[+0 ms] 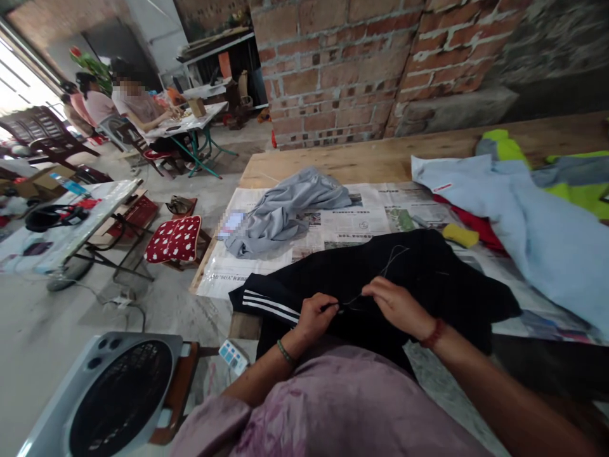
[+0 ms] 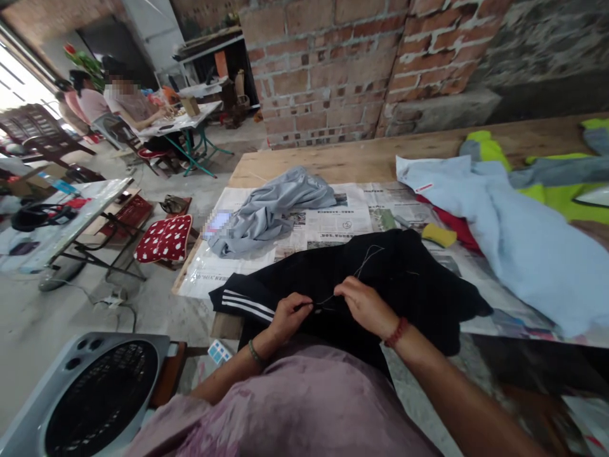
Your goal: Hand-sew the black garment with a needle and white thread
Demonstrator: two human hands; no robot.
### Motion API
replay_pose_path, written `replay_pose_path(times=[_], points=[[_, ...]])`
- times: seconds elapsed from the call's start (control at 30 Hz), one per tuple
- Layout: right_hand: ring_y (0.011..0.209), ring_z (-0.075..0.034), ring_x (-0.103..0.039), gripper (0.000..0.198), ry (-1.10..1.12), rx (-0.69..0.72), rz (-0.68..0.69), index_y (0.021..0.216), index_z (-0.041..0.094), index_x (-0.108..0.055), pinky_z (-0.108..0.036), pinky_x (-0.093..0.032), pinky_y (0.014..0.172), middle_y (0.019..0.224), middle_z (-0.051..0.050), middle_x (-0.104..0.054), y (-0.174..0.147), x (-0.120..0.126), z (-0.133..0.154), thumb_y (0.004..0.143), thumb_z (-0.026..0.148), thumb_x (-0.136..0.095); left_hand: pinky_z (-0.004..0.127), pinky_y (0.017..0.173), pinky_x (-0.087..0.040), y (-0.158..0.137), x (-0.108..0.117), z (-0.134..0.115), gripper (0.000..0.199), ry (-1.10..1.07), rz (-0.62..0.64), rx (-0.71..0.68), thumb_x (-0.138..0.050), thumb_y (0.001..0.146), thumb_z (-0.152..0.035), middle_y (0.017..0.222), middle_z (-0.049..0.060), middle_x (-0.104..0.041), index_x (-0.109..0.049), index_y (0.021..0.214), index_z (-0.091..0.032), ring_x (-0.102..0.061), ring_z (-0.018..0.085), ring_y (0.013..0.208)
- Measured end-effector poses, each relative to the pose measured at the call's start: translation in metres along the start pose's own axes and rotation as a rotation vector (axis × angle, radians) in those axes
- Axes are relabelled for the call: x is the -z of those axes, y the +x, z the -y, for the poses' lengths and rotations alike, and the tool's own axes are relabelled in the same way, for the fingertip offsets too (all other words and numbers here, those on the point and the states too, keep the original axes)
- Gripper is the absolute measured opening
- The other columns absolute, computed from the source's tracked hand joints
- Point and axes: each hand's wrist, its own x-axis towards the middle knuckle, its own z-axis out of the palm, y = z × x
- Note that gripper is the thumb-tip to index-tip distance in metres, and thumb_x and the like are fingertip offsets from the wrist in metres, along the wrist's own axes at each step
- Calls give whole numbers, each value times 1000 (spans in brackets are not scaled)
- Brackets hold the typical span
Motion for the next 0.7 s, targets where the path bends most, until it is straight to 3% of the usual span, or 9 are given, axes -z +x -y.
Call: replay_pose_path(times=[0.1, 0.2, 0.33, 0.4, 0.5, 0.7], points=[[80, -16, -56, 21, -92, -65, -6, 98, 19, -58, -29, -48, 72, 93, -7, -56, -15, -19, -4, 80, 27, -49, 23, 69, -45, 2, -2, -1, 16, 48, 23, -33, -53, 80, -23, 76, 4, -65, -68, 85, -18, -59, 12, 72], [78, -16, -55, 18, -156, -116, 7, 90, 19, -59, -29, -47, 71, 87, -6, -55, -18, -30, -9, 76, 29, -54, 30, 80, -41, 1, -4, -8, 21, 190, 81, -95, -54, 81, -31, 86, 5, -66, -65, 96, -21, -59, 15, 81], [67, -13, -54, 12, -180, -193, -101, 75, 19, -57, -26, -46, 62, 76, -3, -54, -16, -33, -21, 77, 22, -45, 45, 91, -28, -3, 1, -11, 70, 558, 193, -174, -66, 68, -38, 108, 10, -60, -39, 131, -23, -55, 25, 96], [68, -14, -54, 14, -217, -207, -169, 77, 20, -58, -26, -45, 63, 77, -3, -55, -17, -31, -29, 75, 20, -44, 45, 89, -28, -3, 13, -5, 75, 705, 224, -127, -63, 69, -29, 105, 11, -60, -29, 136, -22, -56, 25, 92], [72, -15, -55, 17, -309, -197, -203, 81, 20, -57, -27, -46, 67, 80, -4, -55, -21, -31, -40, 73, 16, -43, 41, 85, -29, 2, 48, 6, 70, 857, 229, -37, -56, 70, -20, 101, 11, -61, -30, 135, -20, -57, 24, 89], [78, -17, -54, 18, -421, -144, -200, 83, 19, -55, -30, -46, 74, 81, -5, -54, -28, -44, -45, 73, 10, -42, 43, 83, -26, 16, 151, 25, 56, 1152, 143, 88, -46, 74, -16, 97, 10, -63, -39, 130, -21, -57, 27, 90]])
